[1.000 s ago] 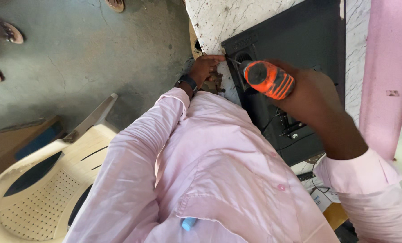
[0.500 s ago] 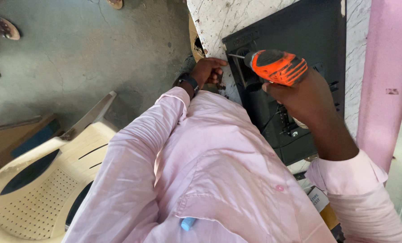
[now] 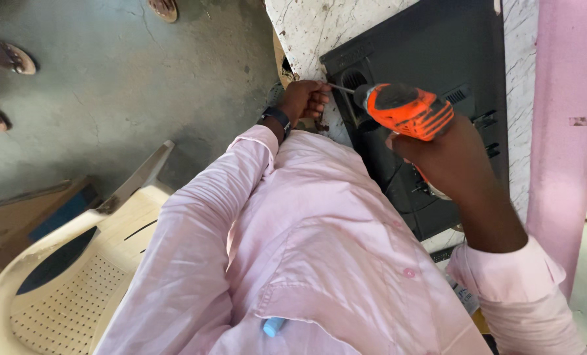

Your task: The person uses a cordless drill to remove screws from the back panel of a television set. They systematically unscrew fasteners along the edges and center of the TV's rear casing while two other people stand nearby.

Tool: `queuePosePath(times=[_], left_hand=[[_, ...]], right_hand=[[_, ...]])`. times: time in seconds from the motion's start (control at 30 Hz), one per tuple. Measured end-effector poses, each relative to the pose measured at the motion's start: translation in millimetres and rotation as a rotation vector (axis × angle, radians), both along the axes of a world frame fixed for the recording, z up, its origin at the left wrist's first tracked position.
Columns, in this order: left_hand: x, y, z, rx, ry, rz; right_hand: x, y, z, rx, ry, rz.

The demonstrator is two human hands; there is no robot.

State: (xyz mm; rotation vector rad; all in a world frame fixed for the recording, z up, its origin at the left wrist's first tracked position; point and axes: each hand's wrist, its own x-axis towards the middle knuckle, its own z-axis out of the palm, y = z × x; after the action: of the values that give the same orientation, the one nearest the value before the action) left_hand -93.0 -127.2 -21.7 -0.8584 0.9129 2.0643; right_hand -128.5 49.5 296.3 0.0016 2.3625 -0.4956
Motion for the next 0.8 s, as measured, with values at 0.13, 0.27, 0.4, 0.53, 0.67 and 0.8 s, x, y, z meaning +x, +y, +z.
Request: queuePosePath(times=[0.13, 0.27, 0.4, 0.53, 0.67, 0.8], left_hand=[[-2, 0, 5, 0.029, 0.001, -0.004], [3, 5, 8, 0.161, 0.049, -0.018], [10, 8, 5, 0.264, 0.074, 0.094], [10, 3, 0, 0.085, 0.042, 0.096], [-2, 4, -5, -0.03, 0.09, 0.022], [-17, 6, -9, -0.046, 0.102, -0.036]], right_hand=[[12, 14, 2, -0.11, -0.022, -0.088], [28, 30, 2, -0.42, -0.051, -0.239], [42, 47, 0, -0.542, -0.117, -0.348], [53, 66, -3, -0.606, -0.081, -0.506], [59, 83, -8, -0.588, 0.053, -0.649], [61, 97, -15, -0.605, 0.152, -0.716]])
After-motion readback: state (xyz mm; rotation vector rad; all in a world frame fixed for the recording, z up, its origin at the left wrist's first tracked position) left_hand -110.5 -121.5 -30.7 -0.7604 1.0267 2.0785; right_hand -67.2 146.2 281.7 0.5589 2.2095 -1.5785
